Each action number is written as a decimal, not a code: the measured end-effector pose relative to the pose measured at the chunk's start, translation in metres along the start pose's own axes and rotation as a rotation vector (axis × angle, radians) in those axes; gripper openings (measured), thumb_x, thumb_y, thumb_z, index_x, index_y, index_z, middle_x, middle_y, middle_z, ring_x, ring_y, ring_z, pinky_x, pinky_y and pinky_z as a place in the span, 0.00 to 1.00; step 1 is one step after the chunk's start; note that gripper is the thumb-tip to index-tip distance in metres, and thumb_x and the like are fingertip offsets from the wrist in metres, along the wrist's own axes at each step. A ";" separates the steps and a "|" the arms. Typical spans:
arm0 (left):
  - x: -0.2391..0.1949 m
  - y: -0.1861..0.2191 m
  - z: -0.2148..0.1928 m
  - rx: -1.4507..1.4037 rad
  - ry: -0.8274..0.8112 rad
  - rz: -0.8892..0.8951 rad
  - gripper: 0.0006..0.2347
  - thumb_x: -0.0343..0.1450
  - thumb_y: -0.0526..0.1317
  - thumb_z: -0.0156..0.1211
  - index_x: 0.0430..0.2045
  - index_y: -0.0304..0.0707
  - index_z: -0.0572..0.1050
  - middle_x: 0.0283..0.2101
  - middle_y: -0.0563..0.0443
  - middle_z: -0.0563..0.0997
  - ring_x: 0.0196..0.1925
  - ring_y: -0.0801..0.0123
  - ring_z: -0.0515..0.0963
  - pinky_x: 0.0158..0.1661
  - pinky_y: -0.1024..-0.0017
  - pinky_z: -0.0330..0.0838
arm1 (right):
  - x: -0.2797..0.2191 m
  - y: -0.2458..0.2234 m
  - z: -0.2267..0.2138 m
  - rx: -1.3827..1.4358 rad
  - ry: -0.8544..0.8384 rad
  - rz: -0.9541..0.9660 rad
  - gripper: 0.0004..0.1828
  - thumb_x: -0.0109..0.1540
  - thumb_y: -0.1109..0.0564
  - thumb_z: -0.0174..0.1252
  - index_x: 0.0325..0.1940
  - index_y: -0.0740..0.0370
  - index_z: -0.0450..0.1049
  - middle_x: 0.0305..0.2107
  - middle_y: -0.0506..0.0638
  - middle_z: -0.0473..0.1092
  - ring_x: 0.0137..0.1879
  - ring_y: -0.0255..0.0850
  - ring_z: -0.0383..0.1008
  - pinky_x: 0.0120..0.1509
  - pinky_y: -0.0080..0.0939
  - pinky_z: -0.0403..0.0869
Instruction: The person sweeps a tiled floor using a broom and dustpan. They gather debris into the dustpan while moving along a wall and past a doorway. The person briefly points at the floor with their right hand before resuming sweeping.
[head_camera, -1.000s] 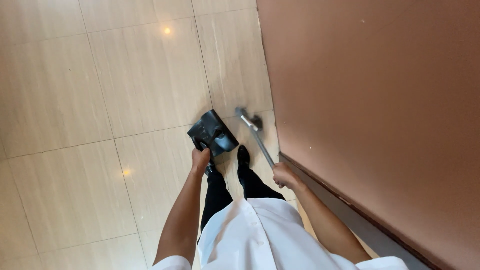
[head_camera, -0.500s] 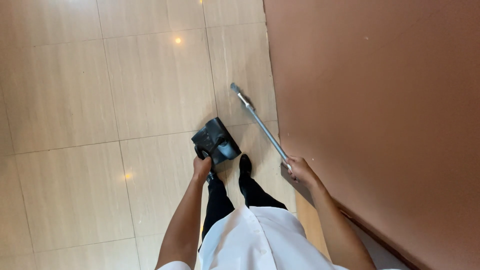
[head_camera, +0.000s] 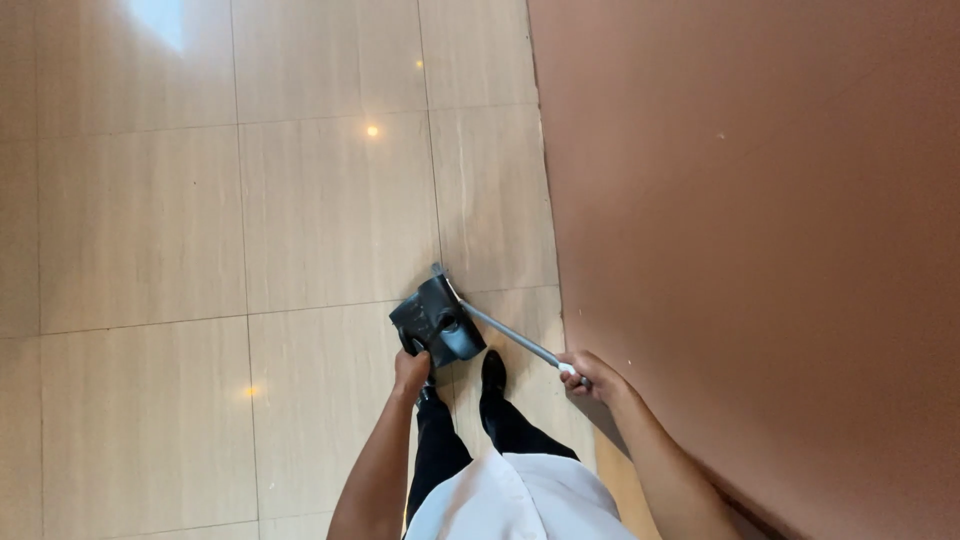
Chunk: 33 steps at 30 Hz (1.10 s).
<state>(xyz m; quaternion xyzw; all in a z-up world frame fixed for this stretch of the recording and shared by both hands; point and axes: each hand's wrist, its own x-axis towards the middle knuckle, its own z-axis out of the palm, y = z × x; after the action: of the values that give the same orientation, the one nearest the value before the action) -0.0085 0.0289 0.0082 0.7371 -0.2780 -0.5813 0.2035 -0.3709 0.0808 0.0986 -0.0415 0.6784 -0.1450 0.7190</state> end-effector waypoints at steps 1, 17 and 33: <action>0.000 0.000 0.001 -0.007 0.004 0.008 0.25 0.65 0.36 0.55 0.59 0.25 0.72 0.50 0.26 0.79 0.56 0.33 0.77 0.51 0.40 0.71 | -0.031 -0.011 0.002 -0.006 -0.001 -0.009 0.14 0.68 0.51 0.50 0.46 0.65 0.68 0.21 0.42 0.59 0.17 0.23 0.59 0.18 0.20 0.54; -0.006 -0.001 0.007 0.058 0.053 -0.047 0.25 0.65 0.40 0.56 0.58 0.31 0.74 0.52 0.28 0.80 0.60 0.33 0.75 0.54 0.40 0.70 | 0.127 -0.083 -0.004 -0.559 0.295 -0.339 0.25 0.68 0.49 0.47 0.63 0.66 0.73 0.23 0.61 0.73 0.20 0.48 0.73 0.17 0.46 0.70; -0.009 -0.001 -0.014 -0.081 -0.003 -0.073 0.28 0.63 0.36 0.53 0.62 0.27 0.69 0.47 0.25 0.77 0.51 0.38 0.77 0.44 0.41 0.69 | -0.052 -0.072 0.000 0.129 -0.147 0.107 0.12 0.68 0.52 0.47 0.32 0.58 0.59 0.20 0.35 0.53 0.14 0.17 0.55 0.15 0.16 0.48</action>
<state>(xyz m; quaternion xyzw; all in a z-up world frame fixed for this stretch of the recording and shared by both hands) 0.0034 0.0352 0.0176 0.7371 -0.2275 -0.6002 0.2115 -0.3837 0.0260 0.1676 0.0309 0.6142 -0.1464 0.7748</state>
